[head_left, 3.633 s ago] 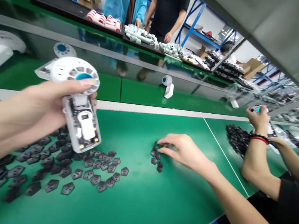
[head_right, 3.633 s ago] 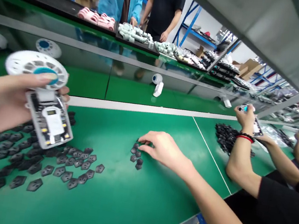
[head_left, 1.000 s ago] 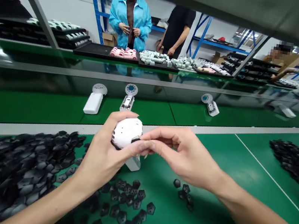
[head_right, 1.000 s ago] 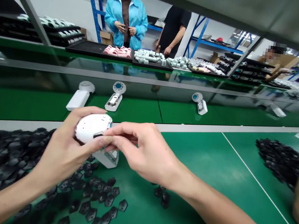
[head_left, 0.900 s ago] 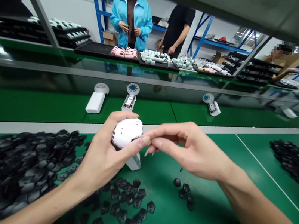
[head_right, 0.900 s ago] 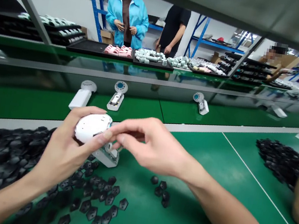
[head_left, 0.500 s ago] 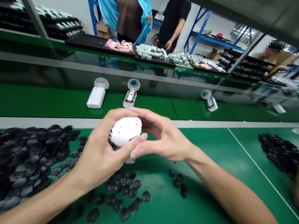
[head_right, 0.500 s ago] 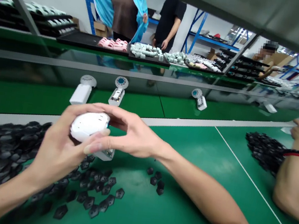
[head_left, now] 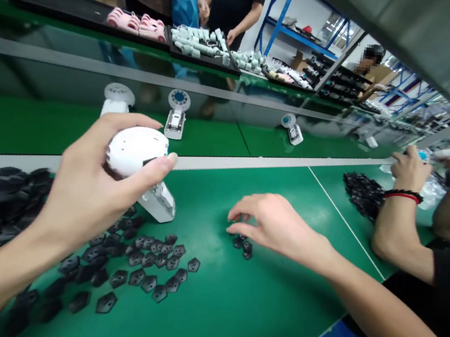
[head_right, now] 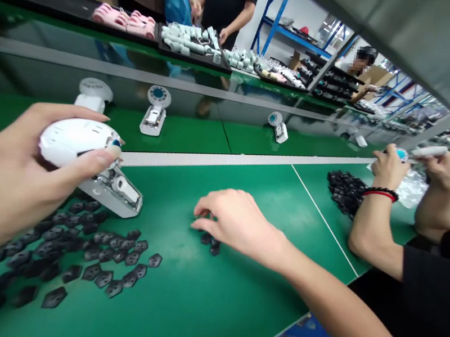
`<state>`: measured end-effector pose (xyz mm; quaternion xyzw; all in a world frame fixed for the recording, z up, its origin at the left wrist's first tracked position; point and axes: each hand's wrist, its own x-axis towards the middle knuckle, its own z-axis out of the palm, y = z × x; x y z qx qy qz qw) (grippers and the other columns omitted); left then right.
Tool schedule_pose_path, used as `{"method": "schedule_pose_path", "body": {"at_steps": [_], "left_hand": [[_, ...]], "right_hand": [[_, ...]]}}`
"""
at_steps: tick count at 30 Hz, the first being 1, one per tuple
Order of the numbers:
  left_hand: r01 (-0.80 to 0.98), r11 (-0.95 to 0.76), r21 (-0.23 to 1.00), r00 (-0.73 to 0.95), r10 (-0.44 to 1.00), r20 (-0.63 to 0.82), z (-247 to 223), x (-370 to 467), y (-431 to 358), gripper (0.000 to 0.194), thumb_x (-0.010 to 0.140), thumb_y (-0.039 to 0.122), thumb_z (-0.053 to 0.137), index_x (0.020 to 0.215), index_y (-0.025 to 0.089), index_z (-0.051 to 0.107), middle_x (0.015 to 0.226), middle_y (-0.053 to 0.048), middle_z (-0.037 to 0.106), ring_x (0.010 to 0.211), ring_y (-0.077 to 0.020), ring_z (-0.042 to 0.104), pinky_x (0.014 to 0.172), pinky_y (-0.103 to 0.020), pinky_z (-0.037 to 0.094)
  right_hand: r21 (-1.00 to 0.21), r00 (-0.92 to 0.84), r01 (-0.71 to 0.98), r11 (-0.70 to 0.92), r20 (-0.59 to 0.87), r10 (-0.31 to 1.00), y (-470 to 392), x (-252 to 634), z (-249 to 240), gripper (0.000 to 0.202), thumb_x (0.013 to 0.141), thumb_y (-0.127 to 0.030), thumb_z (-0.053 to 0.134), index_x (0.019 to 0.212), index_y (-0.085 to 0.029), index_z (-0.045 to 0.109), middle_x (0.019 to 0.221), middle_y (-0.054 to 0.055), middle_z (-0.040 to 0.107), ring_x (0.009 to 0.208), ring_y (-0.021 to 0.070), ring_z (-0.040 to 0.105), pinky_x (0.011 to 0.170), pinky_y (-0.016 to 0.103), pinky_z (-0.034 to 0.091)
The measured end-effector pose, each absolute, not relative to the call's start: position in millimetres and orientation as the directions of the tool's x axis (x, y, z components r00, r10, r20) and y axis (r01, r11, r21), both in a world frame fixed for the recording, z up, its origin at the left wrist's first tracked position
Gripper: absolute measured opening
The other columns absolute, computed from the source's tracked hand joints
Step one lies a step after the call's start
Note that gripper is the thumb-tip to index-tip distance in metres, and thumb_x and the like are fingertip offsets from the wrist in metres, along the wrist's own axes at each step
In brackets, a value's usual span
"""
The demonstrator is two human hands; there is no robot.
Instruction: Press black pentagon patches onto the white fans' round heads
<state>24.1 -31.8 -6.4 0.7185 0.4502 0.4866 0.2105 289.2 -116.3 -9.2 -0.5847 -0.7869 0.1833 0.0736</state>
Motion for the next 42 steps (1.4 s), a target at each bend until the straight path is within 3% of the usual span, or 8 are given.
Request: {"method": "schedule_pose_path", "body": {"at_steps": [5,8,13,19,25,30,36,42], "left_hand": [[0.429,-0.507,0.747,0.159,0.857,0.491,-5,25,-30,0.046,0.077,0.056,0.081,0.112,0.027,0.075,0.104,-0.002,0.071,0.075,-0.016,0.062,0.053,-0.019,0.045],[0.42,-0.5,0.757,0.164,0.863,0.479,-5,23,-32,0.046,0.076,0.055,0.081,0.111,0.026,0.074,0.101,-0.002,0.07,0.073,-0.0158,0.06,0.054,-0.02,0.045],[0.429,-0.45,0.783,0.153,0.891,0.427,-2,20,-38,0.045,0.082,0.055,0.081,0.114,0.024,0.074,0.103,-0.002,0.07,0.075,-0.0155,0.059,0.056,-0.021,0.045],[0.389,-0.442,0.808,0.153,0.896,0.417,-3,17,-43,0.042,0.083,0.051,0.083,0.113,0.024,0.071,0.099,-0.002,0.07,0.071,-0.0153,0.061,0.054,-0.021,0.047],[0.338,-0.453,0.825,0.211,0.891,0.402,-6,16,-42,0.042,0.089,0.056,0.076,0.117,0.025,0.069,0.095,-0.003,0.069,0.069,-0.0168,0.062,0.054,-0.023,0.049],[0.326,-0.419,0.848,0.24,0.904,0.354,-2,11,-38,0.038,0.09,0.058,0.071,0.11,0.025,0.071,0.1,-0.005,0.072,0.076,-0.0206,0.065,0.056,-0.025,0.052],[0.356,-0.339,0.871,0.23,0.935,0.27,7,3,-29,0.041,0.085,0.062,0.076,0.1,0.025,0.073,0.095,-0.005,0.073,0.077,-0.0214,0.064,0.058,-0.026,0.051],[0.138,-0.107,0.985,0.091,0.991,0.095,12,0,-20,0.034,0.078,0.052,0.078,0.091,0.021,0.072,0.088,-0.003,0.069,0.071,-0.0176,0.061,0.055,-0.023,0.047]], "right_hand": [[-0.424,-0.333,0.874,0.238,-0.164,0.929,-122,304,-37,0.013,0.092,-0.025,0.085,0.098,-0.019,0.077,0.099,0.004,0.08,0.08,0.0175,0.073,0.07,0.027,0.046],[-0.487,-0.448,0.775,0.404,0.029,0.894,-118,304,-47,0.011,0.095,-0.023,0.082,0.089,-0.019,0.074,0.084,0.0,0.078,0.073,0.0143,0.071,0.069,0.026,0.047],[-0.048,-0.584,0.638,0.769,0.621,0.523,-120,293,-39,0.017,0.105,-0.021,0.065,0.094,-0.027,0.076,0.093,-0.001,0.084,0.073,0.0145,0.073,0.063,0.032,0.047],[0.259,-0.663,0.523,0.812,0.723,0.196,-118,279,-20,0.028,0.102,-0.012,0.063,0.083,-0.026,0.077,0.092,-0.002,0.085,0.063,0.013,0.074,0.052,0.029,0.053],[0.056,-0.723,0.443,0.895,0.613,0.32,-116,276,-9,0.02,0.101,-0.009,0.061,0.097,-0.019,0.078,0.106,0.01,0.085,0.089,0.0202,0.084,0.079,0.029,0.07],[-0.121,-0.53,0.441,0.889,0.764,0.367,-104,259,-8,0.019,0.096,-0.004,0.068,0.102,-0.019,0.078,0.094,0.006,0.085,0.077,0.0157,0.082,0.072,0.023,0.067],[-0.542,-0.305,0.349,0.765,0.706,0.639,-77,234,3,0.015,0.098,-0.015,0.075,0.102,-0.024,0.086,0.093,0.004,0.084,0.079,0.0175,0.079,0.073,0.028,0.066],[-0.624,-0.331,0.285,0.727,0.648,0.686,-59,212,0,0.013,0.097,-0.015,0.075,0.102,-0.023,0.084,0.097,0.004,0.084,0.083,0.017,0.079,0.077,0.028,0.065]]}}
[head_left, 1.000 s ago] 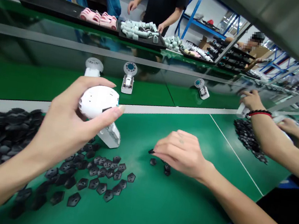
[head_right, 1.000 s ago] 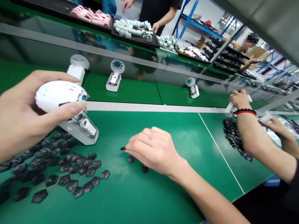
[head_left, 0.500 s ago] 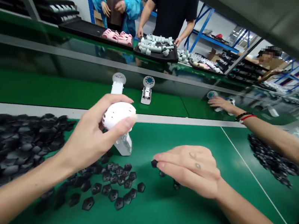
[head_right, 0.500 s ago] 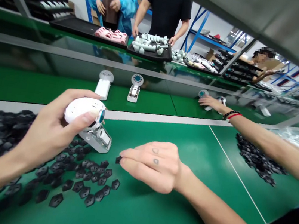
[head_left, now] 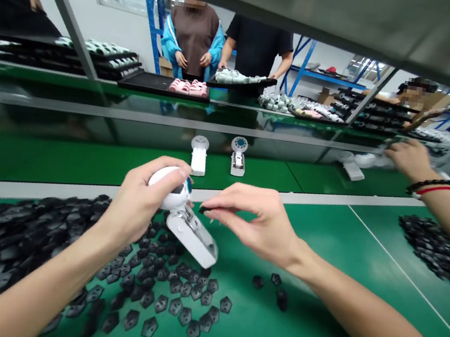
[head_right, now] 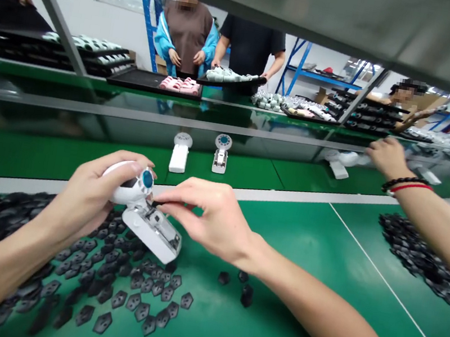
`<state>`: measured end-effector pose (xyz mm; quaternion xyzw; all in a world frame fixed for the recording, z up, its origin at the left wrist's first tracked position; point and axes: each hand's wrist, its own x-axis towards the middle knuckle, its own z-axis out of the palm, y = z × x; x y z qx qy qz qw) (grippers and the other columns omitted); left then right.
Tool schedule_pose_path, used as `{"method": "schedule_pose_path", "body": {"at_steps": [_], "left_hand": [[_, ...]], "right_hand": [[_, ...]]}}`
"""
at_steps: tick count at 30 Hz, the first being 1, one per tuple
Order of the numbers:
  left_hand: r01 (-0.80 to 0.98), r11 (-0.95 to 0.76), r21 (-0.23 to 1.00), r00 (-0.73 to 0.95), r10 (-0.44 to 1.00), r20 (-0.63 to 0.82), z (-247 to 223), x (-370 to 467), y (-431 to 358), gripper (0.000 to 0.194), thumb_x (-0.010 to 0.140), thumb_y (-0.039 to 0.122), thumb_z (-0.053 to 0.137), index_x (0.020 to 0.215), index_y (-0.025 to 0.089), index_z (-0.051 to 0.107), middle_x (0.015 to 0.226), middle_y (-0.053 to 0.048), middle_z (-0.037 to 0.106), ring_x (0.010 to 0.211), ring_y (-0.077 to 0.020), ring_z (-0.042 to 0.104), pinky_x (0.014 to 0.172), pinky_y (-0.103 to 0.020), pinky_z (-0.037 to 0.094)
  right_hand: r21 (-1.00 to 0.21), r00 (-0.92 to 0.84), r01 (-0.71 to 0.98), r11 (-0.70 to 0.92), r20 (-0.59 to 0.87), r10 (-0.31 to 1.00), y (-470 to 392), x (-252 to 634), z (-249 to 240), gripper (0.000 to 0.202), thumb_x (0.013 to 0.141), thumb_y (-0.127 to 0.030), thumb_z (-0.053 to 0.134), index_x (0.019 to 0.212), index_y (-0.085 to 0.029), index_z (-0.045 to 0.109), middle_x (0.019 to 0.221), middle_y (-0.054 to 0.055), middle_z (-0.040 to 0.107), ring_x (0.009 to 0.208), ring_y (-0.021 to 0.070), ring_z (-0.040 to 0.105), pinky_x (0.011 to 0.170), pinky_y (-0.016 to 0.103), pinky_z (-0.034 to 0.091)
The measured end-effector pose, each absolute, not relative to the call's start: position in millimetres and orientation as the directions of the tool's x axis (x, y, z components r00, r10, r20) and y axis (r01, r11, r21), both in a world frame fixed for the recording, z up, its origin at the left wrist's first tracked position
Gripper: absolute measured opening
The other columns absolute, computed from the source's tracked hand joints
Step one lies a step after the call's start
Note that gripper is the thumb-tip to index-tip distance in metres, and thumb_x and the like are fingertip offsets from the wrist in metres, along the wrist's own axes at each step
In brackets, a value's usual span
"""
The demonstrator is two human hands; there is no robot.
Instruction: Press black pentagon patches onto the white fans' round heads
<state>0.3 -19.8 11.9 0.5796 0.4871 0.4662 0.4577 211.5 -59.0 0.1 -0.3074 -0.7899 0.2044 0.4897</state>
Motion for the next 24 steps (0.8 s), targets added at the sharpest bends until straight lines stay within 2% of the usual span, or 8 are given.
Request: {"method": "schedule_pose_path", "body": {"at_steps": [3,7,11,16,20,24], "left_hand": [[0.002,0.081,0.997,0.122,0.989,-0.081,12,3,-19,0.033,0.077,0.05,0.076,0.082,0.019,0.066,0.076,-0.001,0.059,0.06,-0.0154,0.055,0.047,-0.023,0.045],[-0.059,0.236,0.97,0.192,0.956,-0.221,6,8,-22,0.032,0.073,0.045,0.079,0.074,0.02,0.058,0.067,0.002,0.051,0.056,-0.015,0.05,0.049,-0.027,0.05],[-0.01,0.135,0.991,0.145,0.981,-0.132,-2,15,-25,0.031,0.075,0.044,0.075,0.07,0.02,0.057,0.067,0.002,0.052,0.056,-0.0125,0.047,0.045,-0.021,0.037],[-0.004,0.151,0.988,0.202,0.968,-0.147,-15,22,-30,0.026,0.076,0.043,0.064,0.075,0.018,0.07,0.076,-0.004,0.064,0.062,-0.0166,0.053,0.048,-0.025,0.037],[-0.057,0.163,0.985,0.185,0.971,-0.151,-21,23,-32,0.026,0.077,0.043,0.063,0.068,0.018,0.063,0.075,-0.002,0.06,0.062,-0.0143,0.047,0.049,-0.024,0.031],[-0.088,0.157,0.984,0.148,0.978,-0.143,-19,20,-32,0.026,0.077,0.043,0.064,0.069,0.019,0.062,0.071,0.0,0.053,0.061,-0.0131,0.045,0.049,-0.023,0.03]], "right_hand": [[-0.637,-0.337,0.305,0.708,0.623,0.706,-59,203,-3,0.009,0.097,-0.015,0.075,0.103,-0.021,0.079,0.098,0.003,0.083,0.084,0.0171,0.079,0.079,0.028,0.066],[-0.693,-0.354,0.311,0.651,0.551,0.756,-60,197,-2,0.01,0.094,-0.012,0.076,0.097,-0.02,0.071,0.09,0.0,0.081,0.079,0.0146,0.078,0.074,0.024,0.065],[-0.731,-0.365,0.333,0.596,0.483,0.796,-60,194,-2,0.012,0.092,-0.011,0.077,0.093,-0.021,0.069,0.088,-0.001,0.08,0.077,0.0143,0.077,0.073,0.025,0.064],[-0.749,-0.352,0.379,0.543,0.426,0.833,-65,188,-7,0.012,0.091,-0.011,0.077,0.086,-0.021,0.072,0.081,-0.001,0.078,0.072,0.0148,0.075,0.068,0.025,0.062],[-0.773,-0.304,0.374,0.512,0.419,0.855,-69,184,-13,0.009,0.089,-0.014,0.079,0.086,-0.021,0.077,0.085,0.001,0.082,0.074,0.0177,0.078,0.073,0.028,0.066],[-0.822,-0.259,0.318,0.473,0.404,0.877,-68,183,-13,0.005,0.088,-0.018,0.082,0.087,-0.021,0.078,0.085,0.001,0.082,0.074,0.0175,0.079,0.073,0.028,0.069]]}}
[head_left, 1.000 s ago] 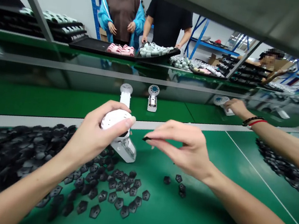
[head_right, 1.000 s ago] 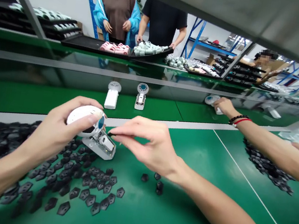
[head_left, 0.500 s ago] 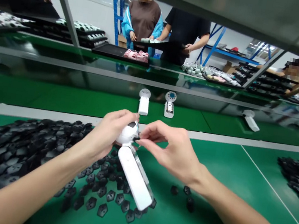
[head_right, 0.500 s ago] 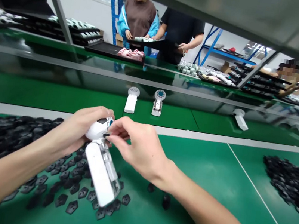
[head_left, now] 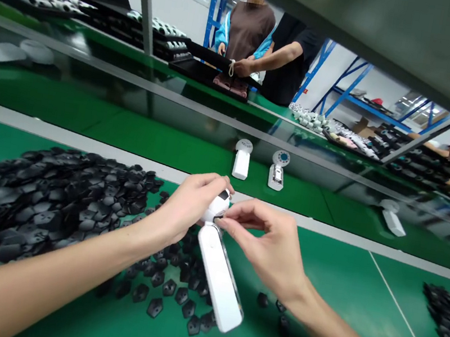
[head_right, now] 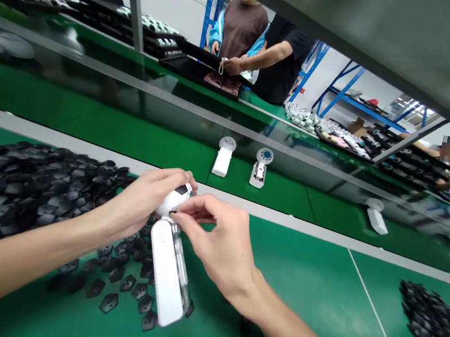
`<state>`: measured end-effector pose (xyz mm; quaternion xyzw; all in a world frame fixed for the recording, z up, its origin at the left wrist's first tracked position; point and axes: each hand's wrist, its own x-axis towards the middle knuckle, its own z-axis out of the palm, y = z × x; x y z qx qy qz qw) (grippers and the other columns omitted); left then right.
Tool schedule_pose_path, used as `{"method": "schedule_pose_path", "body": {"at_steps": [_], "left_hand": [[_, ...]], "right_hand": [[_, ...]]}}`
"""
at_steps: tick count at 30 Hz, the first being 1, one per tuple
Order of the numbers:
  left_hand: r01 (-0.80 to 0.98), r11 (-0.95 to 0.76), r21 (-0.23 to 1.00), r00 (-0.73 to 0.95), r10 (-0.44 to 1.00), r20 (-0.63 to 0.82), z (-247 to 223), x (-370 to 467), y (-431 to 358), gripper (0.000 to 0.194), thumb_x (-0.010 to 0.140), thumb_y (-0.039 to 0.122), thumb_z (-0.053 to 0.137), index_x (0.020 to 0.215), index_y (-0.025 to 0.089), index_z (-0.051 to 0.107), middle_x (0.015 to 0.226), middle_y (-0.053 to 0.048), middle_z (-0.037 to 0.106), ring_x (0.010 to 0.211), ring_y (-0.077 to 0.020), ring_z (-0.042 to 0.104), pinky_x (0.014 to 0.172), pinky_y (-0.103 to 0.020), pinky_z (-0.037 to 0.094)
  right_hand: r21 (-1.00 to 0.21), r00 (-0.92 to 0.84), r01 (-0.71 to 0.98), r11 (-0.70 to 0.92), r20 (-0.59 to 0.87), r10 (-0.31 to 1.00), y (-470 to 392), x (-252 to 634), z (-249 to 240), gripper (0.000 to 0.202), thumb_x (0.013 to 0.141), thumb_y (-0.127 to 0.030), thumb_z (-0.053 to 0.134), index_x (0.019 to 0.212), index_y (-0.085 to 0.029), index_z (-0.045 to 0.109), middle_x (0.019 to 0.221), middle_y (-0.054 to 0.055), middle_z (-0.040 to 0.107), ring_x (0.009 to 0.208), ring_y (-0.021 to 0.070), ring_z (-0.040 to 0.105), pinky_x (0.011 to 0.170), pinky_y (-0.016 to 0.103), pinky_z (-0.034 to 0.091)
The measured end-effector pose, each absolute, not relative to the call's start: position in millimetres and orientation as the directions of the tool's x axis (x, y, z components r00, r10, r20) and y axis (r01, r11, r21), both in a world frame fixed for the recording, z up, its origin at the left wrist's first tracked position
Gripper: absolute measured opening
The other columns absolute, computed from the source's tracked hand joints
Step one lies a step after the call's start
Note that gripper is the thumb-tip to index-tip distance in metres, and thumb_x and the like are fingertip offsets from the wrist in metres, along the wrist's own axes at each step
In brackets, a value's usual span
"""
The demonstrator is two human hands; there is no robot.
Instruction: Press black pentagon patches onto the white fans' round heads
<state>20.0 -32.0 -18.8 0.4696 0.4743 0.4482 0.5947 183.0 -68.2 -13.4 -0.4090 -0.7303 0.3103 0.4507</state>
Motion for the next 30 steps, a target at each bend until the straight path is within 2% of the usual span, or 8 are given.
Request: {"method": "schedule_pose_path", "body": {"at_steps": [10,15,18,24,30], "left_hand": [[-0.073,0.151,0.986,0.147,0.979,-0.139,-22,18,-32,0.042,0.085,0.059,0.067,0.073,0.019,0.061,0.063,0.002,0.048,0.053,-0.0118,0.04,0.048,-0.025,0.027],[-0.045,0.119,0.992,0.126,0.986,-0.113,-27,20,-32,0.044,0.087,0.061,0.065,0.073,0.019,0.062,0.065,0.002,0.049,0.056,-0.0134,0.042,0.053,-0.027,0.029],[0.002,0.081,0.997,0.113,0.99,-0.081,-27,20,-34,0.044,0.089,0.06,0.063,0.073,0.019,0.064,0.067,0.001,0.051,0.062,-0.015,0.043,0.057,-0.029,0.03],[0.159,-0.057,0.986,0.088,0.995,0.043,-19,20,-41,0.04,0.095,0.053,0.058,0.074,0.021,0.067,0.08,-0.001,0.067,0.084,-0.0209,0.057,0.072,-0.032,0.038],[0.249,-0.02,0.968,0.076,0.997,0.001,-10,20,-48,0.045,0.096,0.058,0.054,0.072,0.021,0.064,0.071,0.002,0.061,0.073,-0.0185,0.052,0.067,-0.033,0.035]], "right_hand": [[-0.836,-0.218,0.303,0.458,0.408,0.887,-66,181,-15,0.007,0.086,-0.017,0.083,0.085,-0.02,0.077,0.081,0.0,0.081,0.07,0.0166,0.078,0.07,0.026,0.069],[-0.833,-0.213,0.3,0.465,0.417,0.884,-66,180,-20,0.009,0.085,-0.016,0.085,0.083,-0.02,0.076,0.079,0.0,0.081,0.068,0.0151,0.077,0.069,0.024,0.067],[-0.839,-0.204,0.298,0.455,0.409,0.889,-66,179,-22,0.013,0.083,-0.018,0.088,0.081,-0.021,0.075,0.078,-0.001,0.08,0.067,0.0146,0.076,0.068,0.023,0.066],[-0.769,-0.193,0.379,0.514,0.477,0.857,-67,180,-21,0.027,0.081,-0.023,0.092,0.077,-0.021,0.066,0.072,-0.004,0.074,0.063,0.012,0.07,0.065,0.021,0.061],[-0.718,-0.275,0.454,0.528,0.451,0.849,-68,185,-17,0.03,0.087,-0.027,0.09,0.08,-0.022,0.061,0.075,-0.005,0.071,0.066,0.012,0.069,0.069,0.022,0.061]]}}
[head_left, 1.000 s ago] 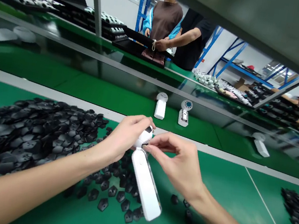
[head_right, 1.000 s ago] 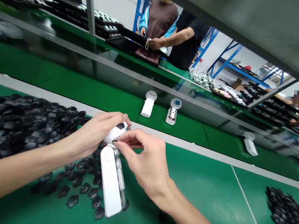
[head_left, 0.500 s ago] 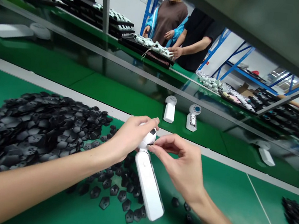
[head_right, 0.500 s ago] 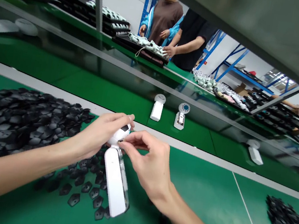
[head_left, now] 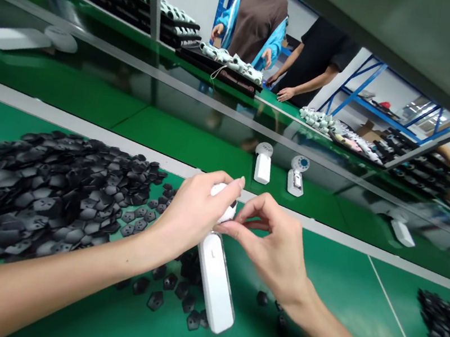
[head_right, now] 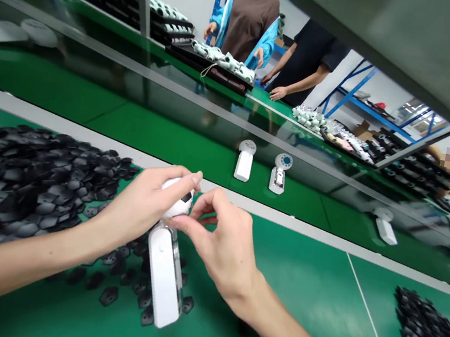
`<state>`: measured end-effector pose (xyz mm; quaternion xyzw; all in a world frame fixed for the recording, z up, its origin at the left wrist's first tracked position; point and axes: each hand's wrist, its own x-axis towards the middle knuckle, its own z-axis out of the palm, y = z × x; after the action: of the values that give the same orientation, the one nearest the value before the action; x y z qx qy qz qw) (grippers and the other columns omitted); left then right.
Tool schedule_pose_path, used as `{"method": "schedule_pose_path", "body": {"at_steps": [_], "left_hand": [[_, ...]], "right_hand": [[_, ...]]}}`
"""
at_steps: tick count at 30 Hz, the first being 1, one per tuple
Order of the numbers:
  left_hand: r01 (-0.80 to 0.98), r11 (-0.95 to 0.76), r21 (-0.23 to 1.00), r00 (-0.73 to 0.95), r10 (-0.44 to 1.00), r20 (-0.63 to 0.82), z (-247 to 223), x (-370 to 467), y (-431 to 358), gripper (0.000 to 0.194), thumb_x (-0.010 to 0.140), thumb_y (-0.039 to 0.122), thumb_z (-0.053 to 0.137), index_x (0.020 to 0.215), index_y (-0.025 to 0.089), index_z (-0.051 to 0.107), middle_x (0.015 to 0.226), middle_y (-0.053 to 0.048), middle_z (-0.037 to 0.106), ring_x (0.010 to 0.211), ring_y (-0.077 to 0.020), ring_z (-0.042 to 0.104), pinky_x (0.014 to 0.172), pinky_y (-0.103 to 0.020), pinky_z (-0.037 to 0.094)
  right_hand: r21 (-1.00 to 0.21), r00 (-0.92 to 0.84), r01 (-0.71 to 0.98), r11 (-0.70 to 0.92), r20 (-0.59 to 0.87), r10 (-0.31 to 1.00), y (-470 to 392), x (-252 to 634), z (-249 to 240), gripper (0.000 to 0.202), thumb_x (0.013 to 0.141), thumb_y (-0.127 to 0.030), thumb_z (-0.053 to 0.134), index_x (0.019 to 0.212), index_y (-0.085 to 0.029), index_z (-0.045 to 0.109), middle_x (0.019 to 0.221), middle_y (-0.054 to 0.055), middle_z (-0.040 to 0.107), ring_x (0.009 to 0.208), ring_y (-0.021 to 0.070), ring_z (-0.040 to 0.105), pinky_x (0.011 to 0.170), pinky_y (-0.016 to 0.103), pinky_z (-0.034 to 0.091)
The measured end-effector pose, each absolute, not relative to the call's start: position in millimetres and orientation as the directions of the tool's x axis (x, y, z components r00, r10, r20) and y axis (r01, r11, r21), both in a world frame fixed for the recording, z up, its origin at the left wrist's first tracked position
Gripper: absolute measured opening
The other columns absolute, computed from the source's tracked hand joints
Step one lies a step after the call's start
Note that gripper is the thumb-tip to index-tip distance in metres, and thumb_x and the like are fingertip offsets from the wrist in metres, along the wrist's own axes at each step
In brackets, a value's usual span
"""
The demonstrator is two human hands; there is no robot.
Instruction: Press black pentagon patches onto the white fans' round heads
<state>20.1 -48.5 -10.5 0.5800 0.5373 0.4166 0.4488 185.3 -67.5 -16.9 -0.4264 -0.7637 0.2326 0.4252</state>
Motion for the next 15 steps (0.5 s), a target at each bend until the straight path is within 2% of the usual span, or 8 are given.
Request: {"method": "schedule_pose_path", "body": {"at_steps": [5,10,12,15], "left_hand": [[0.28,-0.031,0.96,0.093,0.996,0.005,-4.9,18.3,-49.8,0.048,0.095,0.061,0.054,0.069,0.021,0.061,0.066,0.002,0.055,0.067,-0.0174,0.048,0.064,-0.033,0.033],[0.334,-0.091,0.938,0.129,0.99,0.05,-7.1,18.0,-49.3,0.047,0.096,0.06,0.055,0.07,0.022,0.066,0.075,0.001,0.065,0.077,-0.02,0.056,0.072,-0.033,0.038],[0.343,-0.086,0.935,0.133,0.99,0.042,-8.6,18.4,-48.9,0.048,0.096,0.061,0.055,0.071,0.022,0.067,0.076,0.0,0.066,0.078,-0.0204,0.057,0.072,-0.033,0.038],[0.305,-0.063,0.95,0.132,0.991,0.024,-9.0,18.6,-48.3,0.05,0.096,0.062,0.057,0.069,0.021,0.065,0.071,0.0,0.062,0.071,-0.0188,0.052,0.065,-0.031,0.036]], "right_hand": [[-0.656,-0.323,0.555,0.511,0.396,0.859,-65.4,187.9,-18.2,0.037,0.086,-0.037,0.091,0.084,-0.022,0.057,0.078,-0.006,0.07,0.069,0.0134,0.068,0.065,0.025,0.053],[-0.619,-0.35,0.646,0.447,0.28,0.894,-65.3,186.7,-15.1,0.043,0.084,-0.041,0.093,0.087,-0.023,0.054,0.081,-0.007,0.072,0.067,0.0138,0.067,0.059,0.025,0.045],[-0.582,-0.353,0.671,0.46,0.295,0.888,-66.9,186.1,-14.9,0.041,0.086,-0.041,0.091,0.088,-0.024,0.054,0.08,-0.007,0.072,0.064,0.0128,0.065,0.057,0.025,0.041],[-0.474,-0.353,0.713,0.517,0.394,0.848,-69.2,185.1,-18.6,0.039,0.091,-0.045,0.086,0.091,-0.024,0.053,0.081,-0.006,0.072,0.06,0.0118,0.062,0.054,0.026,0.036]]}}
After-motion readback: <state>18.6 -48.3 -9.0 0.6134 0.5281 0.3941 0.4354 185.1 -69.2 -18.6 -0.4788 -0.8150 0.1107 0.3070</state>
